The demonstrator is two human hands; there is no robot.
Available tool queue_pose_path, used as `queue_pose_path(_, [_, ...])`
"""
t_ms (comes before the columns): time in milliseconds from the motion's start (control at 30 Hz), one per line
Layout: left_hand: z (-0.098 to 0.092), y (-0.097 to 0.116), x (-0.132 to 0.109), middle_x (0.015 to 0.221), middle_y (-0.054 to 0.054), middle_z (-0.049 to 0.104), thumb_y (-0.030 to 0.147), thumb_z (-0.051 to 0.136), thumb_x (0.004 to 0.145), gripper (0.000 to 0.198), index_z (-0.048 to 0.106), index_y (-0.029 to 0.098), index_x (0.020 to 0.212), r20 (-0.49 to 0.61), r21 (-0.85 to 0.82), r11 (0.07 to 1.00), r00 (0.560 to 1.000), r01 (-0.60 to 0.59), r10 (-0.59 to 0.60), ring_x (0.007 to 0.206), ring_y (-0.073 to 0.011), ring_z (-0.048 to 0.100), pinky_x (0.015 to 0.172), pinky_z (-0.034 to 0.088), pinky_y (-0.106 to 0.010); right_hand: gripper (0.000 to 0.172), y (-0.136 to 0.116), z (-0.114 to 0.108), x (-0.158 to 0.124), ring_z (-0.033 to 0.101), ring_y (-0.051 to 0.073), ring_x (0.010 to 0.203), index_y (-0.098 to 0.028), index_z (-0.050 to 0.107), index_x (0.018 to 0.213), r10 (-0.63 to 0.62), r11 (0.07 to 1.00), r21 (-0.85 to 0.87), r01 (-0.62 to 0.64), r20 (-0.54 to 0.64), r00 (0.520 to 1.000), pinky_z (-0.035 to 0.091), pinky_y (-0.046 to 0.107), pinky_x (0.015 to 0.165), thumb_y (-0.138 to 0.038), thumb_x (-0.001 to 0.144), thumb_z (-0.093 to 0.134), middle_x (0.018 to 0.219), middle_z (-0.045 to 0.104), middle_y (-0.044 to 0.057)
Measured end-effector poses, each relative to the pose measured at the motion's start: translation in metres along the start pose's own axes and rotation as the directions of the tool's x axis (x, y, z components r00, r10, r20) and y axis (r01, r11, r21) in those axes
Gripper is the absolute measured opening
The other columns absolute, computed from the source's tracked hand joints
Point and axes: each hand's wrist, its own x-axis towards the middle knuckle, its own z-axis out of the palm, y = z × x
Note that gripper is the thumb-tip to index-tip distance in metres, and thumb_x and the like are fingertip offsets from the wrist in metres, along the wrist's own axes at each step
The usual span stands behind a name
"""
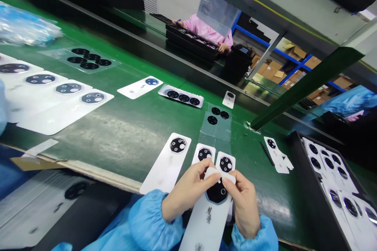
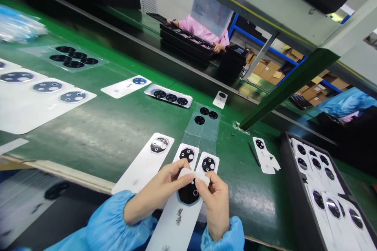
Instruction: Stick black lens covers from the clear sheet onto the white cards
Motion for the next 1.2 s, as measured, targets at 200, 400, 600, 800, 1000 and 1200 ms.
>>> queue_pose_path(200, [0.004,-0.003,-0.001,0.064,0.006,0.039,0.040,0.050,0.083,0.026,0.043,0.018,0.072,-0.093,0.082,0.996,0.994,-0.047,0.054,0.061,-0.0101,0.038,0.057,0.032,-0.022,0.036,-0.001,0.007,0.006,0.033,0.008,0.055,-0.017,0.048,0.062,-0.062,0.997,-0.052,0.059,-0.057,0.996,0.031,0.020,0.051,-0.046,0.073,0.066,0.057,0.039,-0.007])
queue_pose_path(400, [-0.001,-0.001,-0.005,0.088,0.000,0.055,0.030,0.062,0.075,0.025,0.049,0.018,0.093,0.074,-0.079,0.996,0.996,0.051,-0.046,0.081,-0.0157,0.053,0.067,0.043,-0.025,0.033,-0.011,0.005,0.012,0.035,0.007,0.049,-0.018,0.052,0.068,-0.001,1.000,0.030,0.003,-0.069,0.998,0.031,0.018,0.045,-0.048,0.076,0.063,0.056,0.044,-0.007])
queue_pose_path(600, [-0.006,-0.002,-0.007,0.088,-0.002,0.057,0.028,0.062,0.075,0.024,0.051,0.017,0.093,0.007,-0.108,0.993,0.999,0.053,-0.053,0.080,-0.0163,0.053,0.067,0.043,-0.026,0.033,-0.021,0.006,0.002,0.058,0.018,0.086,-0.019,0.057,0.099,-0.023,1.000,0.018,0.021,0.129,0.991,0.046,0.027,0.074,-0.036,0.074,0.070,0.091,0.064,0.003])
queue_pose_path(800, [-0.007,-0.003,-0.009,0.085,-0.002,0.058,0.030,0.063,0.074,0.026,0.052,0.015,0.092,0.022,-0.209,0.973,0.995,0.101,-0.099,0.077,-0.0160,0.055,0.065,0.042,-0.025,0.028,-0.011,0.009,-0.001,0.059,0.016,0.068,-0.018,0.058,0.095,0.051,0.994,0.090,-0.059,0.084,0.995,0.047,0.026,0.062,-0.039,0.078,0.065,0.079,0.064,0.002])
queue_pose_path(1000, [-0.011,0.001,-0.011,0.084,-0.002,0.058,0.036,0.060,0.076,0.024,0.052,0.016,0.088,0.055,-0.249,0.962,0.993,0.111,-0.100,0.084,-0.0194,0.056,0.072,0.043,-0.029,0.026,-0.013,0.010,0.001,0.060,0.018,0.078,-0.018,0.058,0.089,0.029,0.997,0.064,-0.033,0.064,0.998,0.046,0.028,0.072,-0.042,0.079,0.063,0.080,0.064,0.002])
queue_pose_path(1200, [-0.014,-0.003,-0.008,0.073,0.000,0.055,0.045,0.055,0.080,0.029,0.051,0.016,0.075,-0.011,-0.173,0.979,0.994,0.109,-0.113,0.070,-0.0149,0.052,0.063,0.040,-0.025,0.025,-0.009,0.008,0.004,0.055,0.014,0.066,-0.018,0.056,0.078,0.007,0.999,0.039,-0.007,0.009,1.000,0.044,0.025,0.065,-0.042,0.077,0.065,0.068,0.058,-0.002])
